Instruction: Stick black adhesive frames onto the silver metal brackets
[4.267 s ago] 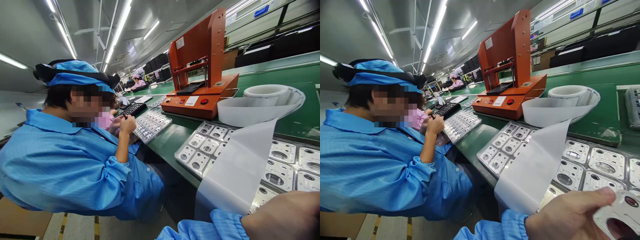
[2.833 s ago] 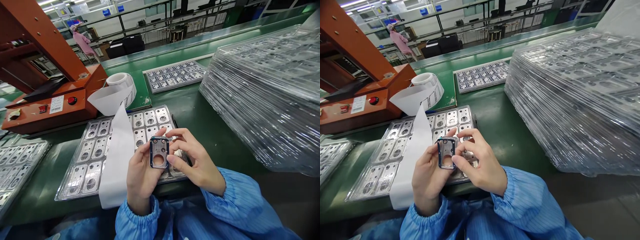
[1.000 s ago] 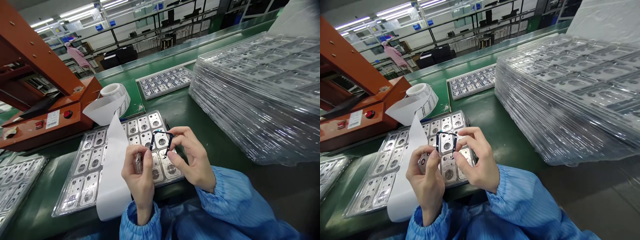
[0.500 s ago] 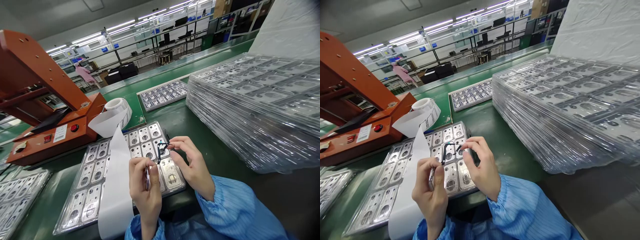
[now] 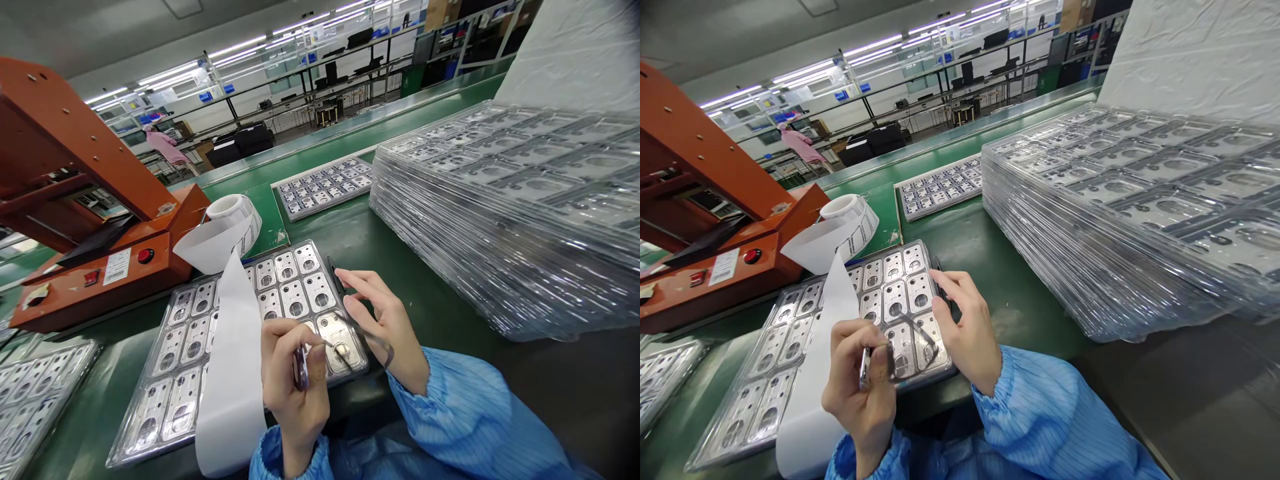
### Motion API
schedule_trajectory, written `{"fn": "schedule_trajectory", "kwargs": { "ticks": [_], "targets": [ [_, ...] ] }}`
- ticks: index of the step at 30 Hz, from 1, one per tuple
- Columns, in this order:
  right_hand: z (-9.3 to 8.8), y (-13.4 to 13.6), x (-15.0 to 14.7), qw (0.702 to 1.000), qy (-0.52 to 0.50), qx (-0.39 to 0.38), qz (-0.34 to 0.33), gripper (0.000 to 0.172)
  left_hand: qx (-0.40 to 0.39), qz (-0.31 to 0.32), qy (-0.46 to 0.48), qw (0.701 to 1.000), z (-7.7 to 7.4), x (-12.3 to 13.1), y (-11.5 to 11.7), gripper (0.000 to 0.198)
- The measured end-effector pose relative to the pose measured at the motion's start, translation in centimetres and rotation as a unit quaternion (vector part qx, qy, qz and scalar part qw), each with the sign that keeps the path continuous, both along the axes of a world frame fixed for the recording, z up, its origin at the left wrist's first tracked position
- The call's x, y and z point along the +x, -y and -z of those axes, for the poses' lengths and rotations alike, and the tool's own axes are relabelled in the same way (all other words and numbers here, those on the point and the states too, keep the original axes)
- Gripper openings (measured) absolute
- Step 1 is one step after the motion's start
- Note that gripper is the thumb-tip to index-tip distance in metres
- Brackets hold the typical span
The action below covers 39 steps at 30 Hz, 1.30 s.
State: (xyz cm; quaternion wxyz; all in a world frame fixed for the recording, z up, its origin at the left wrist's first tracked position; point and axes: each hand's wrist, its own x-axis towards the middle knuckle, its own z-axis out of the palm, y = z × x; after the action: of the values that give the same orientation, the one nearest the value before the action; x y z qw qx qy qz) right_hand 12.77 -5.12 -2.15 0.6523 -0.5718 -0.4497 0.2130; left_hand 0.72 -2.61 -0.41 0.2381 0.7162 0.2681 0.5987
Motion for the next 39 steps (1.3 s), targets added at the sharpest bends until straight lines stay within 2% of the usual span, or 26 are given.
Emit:
{"fn": "schedule_trajectory", "kwargs": {
  "ticks": [2,5,8,11,22,39],
  "targets": [
    [0.0,0.1,0.0,1.0,0.008,-0.014,-0.005,0.035,-0.024,-0.001,0.024,0.999,0.0,0.1,0.0,0.011],
    [-0.1,0.2,0.0,1.0,0.014,-0.007,-0.018,0.023,-0.111,-0.004,0.089,0.99,0.2,0.1,-0.1,0.011],
    [-0.3,0.2,0.0,0.999,0.008,0.013,-0.029,0.014,-0.232,0.004,0.135,0.963,0.6,-0.2,-0.6,0.014],
    [-0.4,0.2,0.0,0.999,0.003,0.029,-0.039,0.011,-0.295,0.019,0.163,0.941,0.9,-0.4,-1.0,0.014],
    [-0.9,0.5,-0.2,0.997,0.015,0.057,-0.051,0.006,-0.289,-0.013,0.154,0.945,1.3,-0.3,-1.3,0.013],
    [-0.7,0.2,-0.4,0.998,0.019,0.06,-0.018,0.004,-0.284,-0.02,0.131,0.95,1.3,-0.2,-1.3,0.015]
  ]
}}
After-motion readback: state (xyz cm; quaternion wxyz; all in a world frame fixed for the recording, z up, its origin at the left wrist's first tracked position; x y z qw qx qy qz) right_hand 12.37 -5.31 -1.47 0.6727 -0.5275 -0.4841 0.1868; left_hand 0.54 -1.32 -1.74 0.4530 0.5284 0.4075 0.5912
